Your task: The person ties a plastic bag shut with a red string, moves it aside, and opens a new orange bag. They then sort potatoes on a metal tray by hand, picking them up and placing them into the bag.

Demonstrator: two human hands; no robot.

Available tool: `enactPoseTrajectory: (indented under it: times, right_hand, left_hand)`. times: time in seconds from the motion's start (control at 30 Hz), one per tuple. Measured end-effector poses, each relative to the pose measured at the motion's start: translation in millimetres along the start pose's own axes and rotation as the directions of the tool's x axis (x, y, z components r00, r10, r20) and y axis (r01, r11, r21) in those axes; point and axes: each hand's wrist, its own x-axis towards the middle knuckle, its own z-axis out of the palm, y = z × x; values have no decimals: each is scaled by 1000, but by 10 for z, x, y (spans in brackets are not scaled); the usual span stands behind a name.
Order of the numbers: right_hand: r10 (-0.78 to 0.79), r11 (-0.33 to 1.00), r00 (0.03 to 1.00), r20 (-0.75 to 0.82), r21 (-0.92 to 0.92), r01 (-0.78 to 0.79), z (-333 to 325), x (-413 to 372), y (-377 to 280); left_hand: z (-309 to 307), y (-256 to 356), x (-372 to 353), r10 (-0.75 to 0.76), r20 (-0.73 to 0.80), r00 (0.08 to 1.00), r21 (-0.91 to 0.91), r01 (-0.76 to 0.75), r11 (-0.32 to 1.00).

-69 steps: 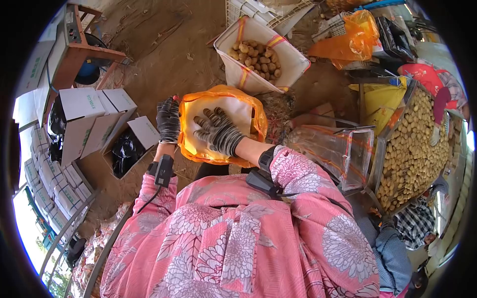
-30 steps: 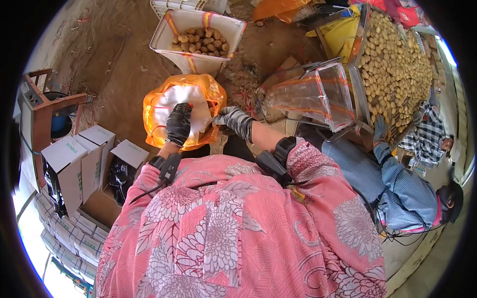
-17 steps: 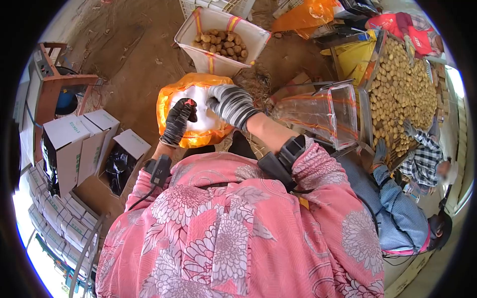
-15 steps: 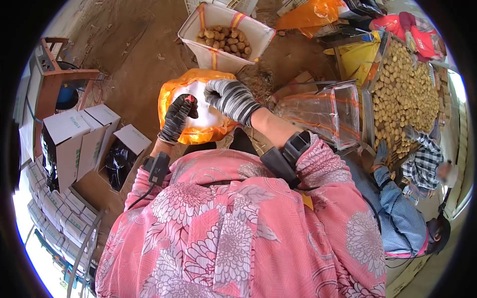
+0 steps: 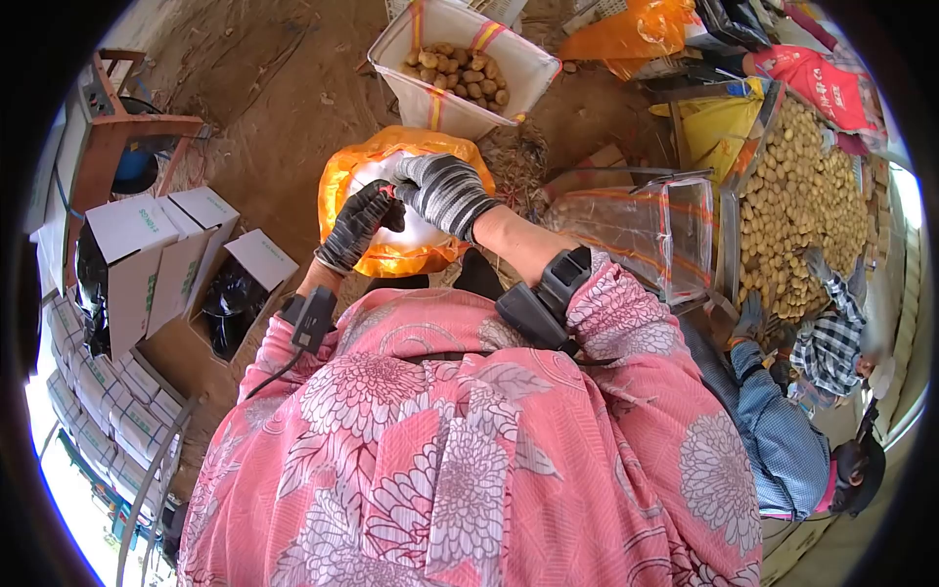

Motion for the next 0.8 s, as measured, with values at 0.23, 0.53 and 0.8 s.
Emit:
enactPoseTrajectory:
  times: [0.23,0.53,0.8]
  right_hand:
    - [44,989,999,-8,143,-43,74,-11,83]
    - [277,646,886,372,611,-458,-21,-4,247]
    - [325,340,858,398,798,-498,-120,-110,238]
  left_hand:
    - [25,-51,18,13,-12,1000,2,-13,1000]
    - [30,199,-20,-36,-9,999,299,37,953]
    - [25,279,8,1,-16,1000,241,3,971]
